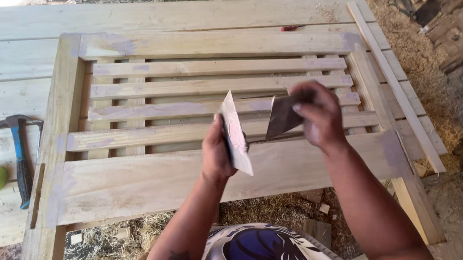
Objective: The person applies filler material to the slats of a wooden frame using a metal scraper and sands the wood surfaces with sandpaper. They move the frame to reach different sections and reposition themselves as needed.
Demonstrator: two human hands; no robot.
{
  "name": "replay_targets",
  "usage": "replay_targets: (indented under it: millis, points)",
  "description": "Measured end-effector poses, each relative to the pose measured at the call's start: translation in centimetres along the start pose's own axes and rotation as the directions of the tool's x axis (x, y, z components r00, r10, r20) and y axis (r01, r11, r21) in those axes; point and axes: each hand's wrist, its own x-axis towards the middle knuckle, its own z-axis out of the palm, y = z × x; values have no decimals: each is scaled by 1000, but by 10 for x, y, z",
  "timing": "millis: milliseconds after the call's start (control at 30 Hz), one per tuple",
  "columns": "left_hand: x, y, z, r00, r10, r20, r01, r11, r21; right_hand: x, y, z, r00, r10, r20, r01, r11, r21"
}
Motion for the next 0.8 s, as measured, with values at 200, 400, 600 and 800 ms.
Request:
replay_targets:
  millis: [200,400,600,800]
  points:
    - [12,-31,2,971,-218,-102,217,976,-16,29,33,36,969,222,-111,-189,948,255]
    - [27,-32,-12,957,-66,-283,79,996,38,9,57,42,982,182,43,-187,949,255]
    - [45,11,-40,923,301,-238,-281,953,117,-42,42,36,996,19,82,-26,996,89]
    - [19,31,-5,878,412,-243,-401,911,95,-32,0,26,926,-336,-170,302,932,-201]
